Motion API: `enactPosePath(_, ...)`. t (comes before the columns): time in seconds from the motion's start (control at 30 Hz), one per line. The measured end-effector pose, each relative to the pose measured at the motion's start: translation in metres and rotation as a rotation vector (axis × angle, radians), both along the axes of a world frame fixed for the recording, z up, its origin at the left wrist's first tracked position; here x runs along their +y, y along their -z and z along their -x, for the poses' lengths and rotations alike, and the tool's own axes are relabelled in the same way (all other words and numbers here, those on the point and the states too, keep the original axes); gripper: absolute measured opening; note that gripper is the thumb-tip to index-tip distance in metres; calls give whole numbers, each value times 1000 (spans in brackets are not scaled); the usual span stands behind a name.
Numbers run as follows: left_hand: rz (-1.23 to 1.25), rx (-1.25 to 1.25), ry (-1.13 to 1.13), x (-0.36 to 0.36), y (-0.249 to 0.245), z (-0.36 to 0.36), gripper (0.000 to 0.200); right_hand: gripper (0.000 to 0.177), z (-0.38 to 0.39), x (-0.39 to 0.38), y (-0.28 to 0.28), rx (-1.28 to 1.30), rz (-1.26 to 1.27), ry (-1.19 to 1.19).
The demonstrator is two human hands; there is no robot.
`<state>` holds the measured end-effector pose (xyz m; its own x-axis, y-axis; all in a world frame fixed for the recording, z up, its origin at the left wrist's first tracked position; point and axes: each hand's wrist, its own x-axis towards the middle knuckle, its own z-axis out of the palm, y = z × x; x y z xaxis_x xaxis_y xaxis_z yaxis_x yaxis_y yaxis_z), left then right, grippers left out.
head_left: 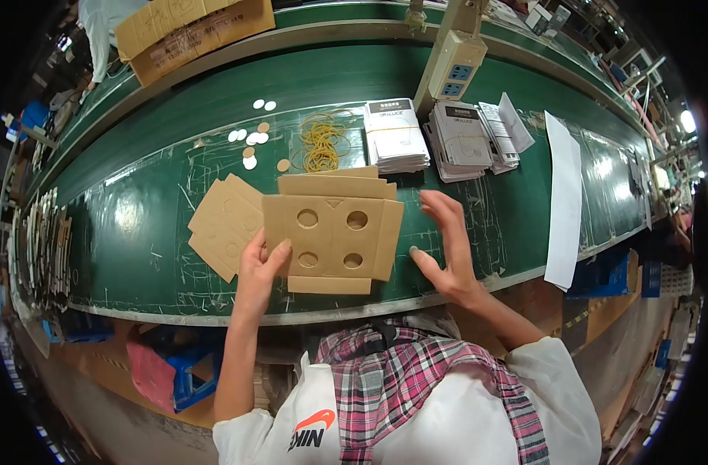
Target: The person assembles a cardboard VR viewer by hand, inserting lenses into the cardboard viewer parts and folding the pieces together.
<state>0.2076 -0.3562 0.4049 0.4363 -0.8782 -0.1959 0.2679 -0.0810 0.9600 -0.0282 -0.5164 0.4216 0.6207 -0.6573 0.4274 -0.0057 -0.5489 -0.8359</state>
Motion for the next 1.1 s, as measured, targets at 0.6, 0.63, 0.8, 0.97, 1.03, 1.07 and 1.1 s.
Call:
enactPosePath(0.6, 335, -975, 13, 12, 45, 49, 17, 25, 31, -10, 45, 76, 401, -127)
enactPosePath(0.63, 331, -1016, 13, 13, 46, 50, 18, 26, 33, -9, 47, 83, 397, -128)
enactPosePath(0.8, 345, -1113, -5, 14, 43, 52, 18, 27, 34, -4, 47, 101, 378, -116)
enactPosePath(0.97, 374, -1186, -60, 14, 36, 54, 18, 30, 30, -2, 44, 97, 395, -99)
enactPosePath(1.03, 390, -1183, -106, 13, 36, 56, 17, 32, 28, -1, 42, 99, 393, -92)
enactPosePath(1.07, 387, -1167, -131, 13, 34, 56, 17, 33, 26, -1, 41, 97, 391, -92)
enactPosePath(1.1, 384, -1152, -159, 12, 32, 56, 18, 34, 23, -1, 41, 94, 389, -94)
